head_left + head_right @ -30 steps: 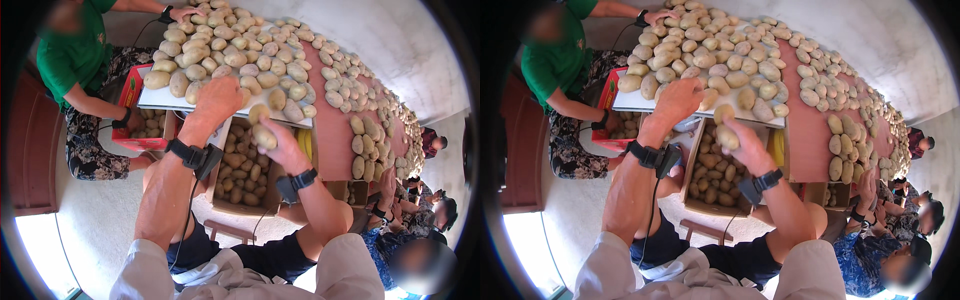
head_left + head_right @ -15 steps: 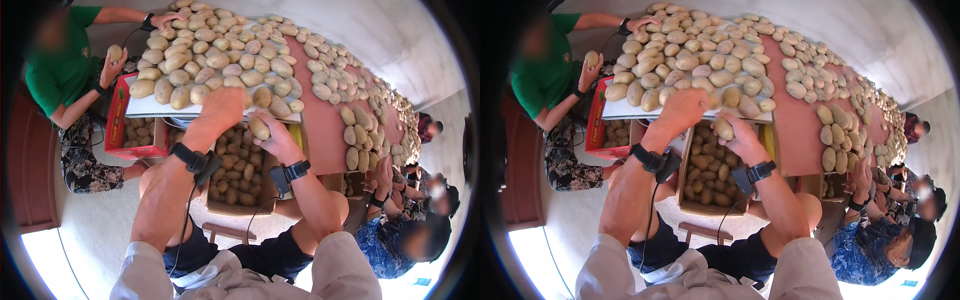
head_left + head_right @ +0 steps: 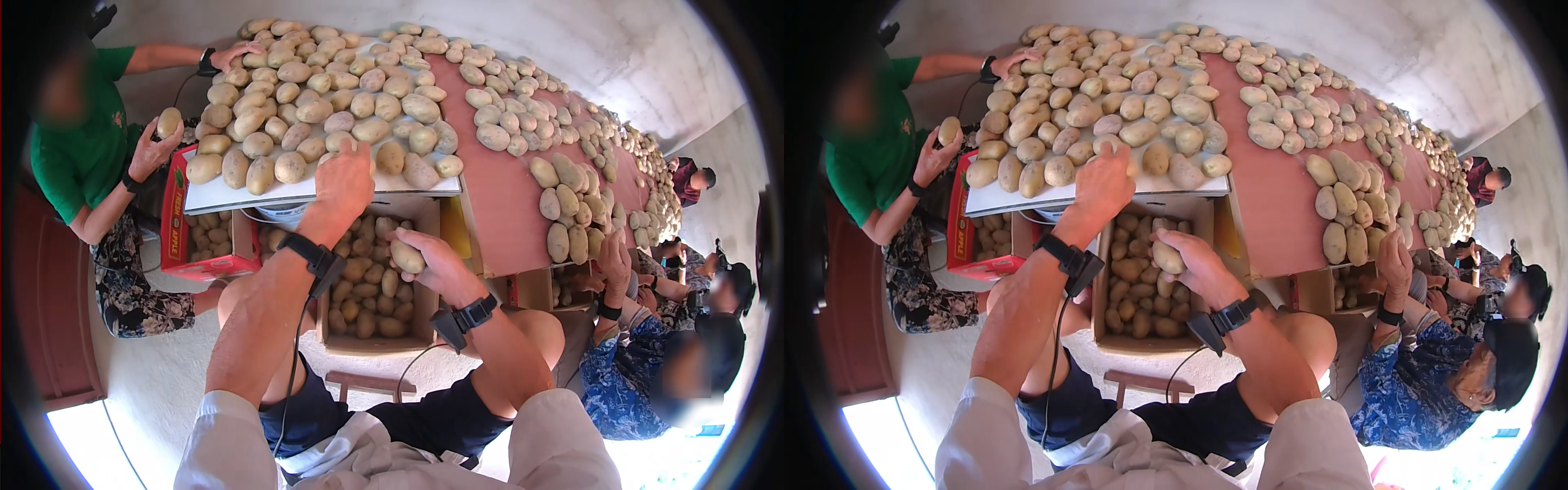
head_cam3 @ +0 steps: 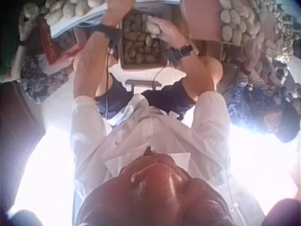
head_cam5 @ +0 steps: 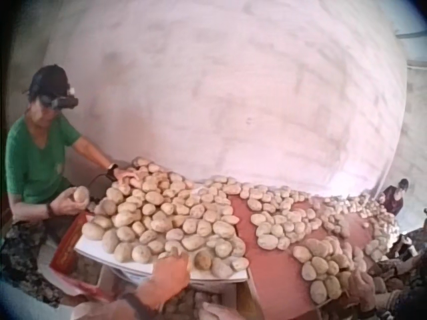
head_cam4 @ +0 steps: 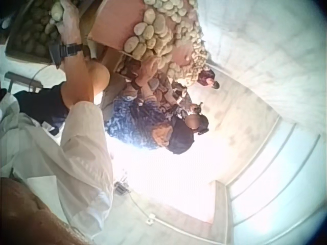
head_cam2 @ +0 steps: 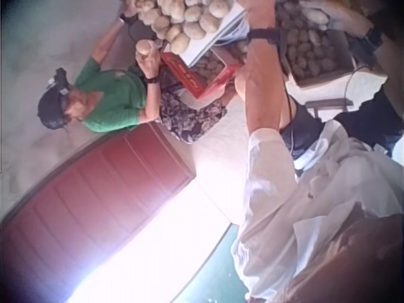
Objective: Sorting potatoes from a table into cardboard boxes.
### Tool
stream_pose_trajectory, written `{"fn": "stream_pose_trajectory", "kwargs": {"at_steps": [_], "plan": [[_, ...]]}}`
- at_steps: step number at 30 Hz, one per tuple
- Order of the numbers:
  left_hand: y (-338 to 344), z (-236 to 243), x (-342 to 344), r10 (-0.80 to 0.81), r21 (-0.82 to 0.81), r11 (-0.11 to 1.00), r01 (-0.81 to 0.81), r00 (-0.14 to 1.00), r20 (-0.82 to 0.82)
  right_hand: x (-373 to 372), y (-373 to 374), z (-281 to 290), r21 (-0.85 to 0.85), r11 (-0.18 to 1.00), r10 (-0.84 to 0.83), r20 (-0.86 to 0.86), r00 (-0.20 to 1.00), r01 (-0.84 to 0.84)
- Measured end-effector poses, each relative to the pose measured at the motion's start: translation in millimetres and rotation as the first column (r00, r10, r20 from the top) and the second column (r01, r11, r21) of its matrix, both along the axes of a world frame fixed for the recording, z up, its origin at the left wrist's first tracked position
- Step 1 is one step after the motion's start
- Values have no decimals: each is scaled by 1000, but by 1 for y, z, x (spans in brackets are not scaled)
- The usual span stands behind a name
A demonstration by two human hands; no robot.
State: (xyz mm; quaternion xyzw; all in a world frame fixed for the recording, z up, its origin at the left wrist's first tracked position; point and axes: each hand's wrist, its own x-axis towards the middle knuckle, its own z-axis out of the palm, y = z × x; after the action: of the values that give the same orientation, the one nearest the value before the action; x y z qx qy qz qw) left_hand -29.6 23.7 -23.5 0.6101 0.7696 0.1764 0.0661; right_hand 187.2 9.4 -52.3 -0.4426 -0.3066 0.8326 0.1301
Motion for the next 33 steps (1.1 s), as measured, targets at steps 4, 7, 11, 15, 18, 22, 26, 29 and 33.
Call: {"fn": "stream_pose_trajectory", "kwargs": {"at_steps": [4, 7, 11, 15, 18, 22, 26, 29, 33], "plan": [[-1, -4, 10, 94, 22, 995, -95, 995, 14, 12, -3, 5, 32, 999, 9, -16, 1000, -9], [-4, -1, 17, 76, -17, 997, -75, 994, 84, 20, -4, 4, 37, 999, -16, -39, 999, 18], [1, -2, 12, 111, -48, 993, -106, 988, 108, 26, -6, 10, 69, 997, -38, -52, 998, 42], [4, -6, 10, 127, -9, 992, -127, 992, 14, 32, -11, 20, 94, 994, -47, -42, 998, 51], [6, -6, 11, 138, 4, 990, -138, 990, 22, 40, -11, 18, 120, 989, -78, -54, 995, 84], [3, -7, 4, 125, 30, 991, -128, 989, 80, 40, -16, 18, 131, 982, -132, -61, 989, 139], [-1, 2, -1, 109, 4, 994, -110, 986, 130, 40, -17, 11, 120, 986, -115, -20, 993, 117], [-4, 7, -5, 116, -12, 993, -116, 981, 152, 38, -19, -1, 111, 990, -85, 12, 996, 83], [-6, 11, -18, 173, 9, 984, -180, 960, 219, 33, -28, -8, 75, 997, -14, 87, 996, 8]]}}
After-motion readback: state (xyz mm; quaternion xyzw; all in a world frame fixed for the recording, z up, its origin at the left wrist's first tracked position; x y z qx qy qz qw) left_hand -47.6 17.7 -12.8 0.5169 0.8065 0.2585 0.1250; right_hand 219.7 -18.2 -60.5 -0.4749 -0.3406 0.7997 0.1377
